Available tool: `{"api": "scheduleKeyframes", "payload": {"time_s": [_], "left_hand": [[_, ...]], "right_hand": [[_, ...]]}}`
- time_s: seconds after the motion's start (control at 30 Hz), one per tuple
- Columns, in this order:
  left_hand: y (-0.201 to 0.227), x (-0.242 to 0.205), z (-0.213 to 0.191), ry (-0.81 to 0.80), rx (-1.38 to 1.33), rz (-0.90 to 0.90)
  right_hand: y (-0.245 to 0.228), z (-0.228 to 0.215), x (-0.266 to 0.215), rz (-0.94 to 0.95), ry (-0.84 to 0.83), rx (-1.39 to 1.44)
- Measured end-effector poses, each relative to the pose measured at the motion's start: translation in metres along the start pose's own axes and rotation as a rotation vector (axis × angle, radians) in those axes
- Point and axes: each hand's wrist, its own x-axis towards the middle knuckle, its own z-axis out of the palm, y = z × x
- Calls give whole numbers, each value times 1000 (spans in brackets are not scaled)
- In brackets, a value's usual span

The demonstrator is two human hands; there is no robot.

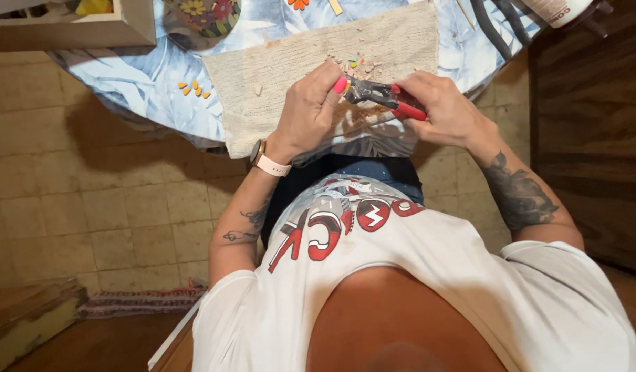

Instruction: Cutting small mosaic tiles into fragments using tile nippers

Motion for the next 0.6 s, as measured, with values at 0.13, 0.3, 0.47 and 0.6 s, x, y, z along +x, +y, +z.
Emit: {"api": "scheduleKeyframes", "payload": {"time_s": [0.13, 0.3, 0.47, 0.6], "left_hand": [[2, 0, -4, -25, 73, 16], [-1, -4, -2, -15, 90, 9], [7, -2, -6, -14, 42, 14], [6, 0, -5, -28, 39, 30]], "right_hand": [[-5, -3, 0, 2, -10, 0], [-8, -3, 0, 22, -10, 21], [-12, -3, 0, 27, 23, 82], [-9, -1, -1, -11, 79, 80]]}}
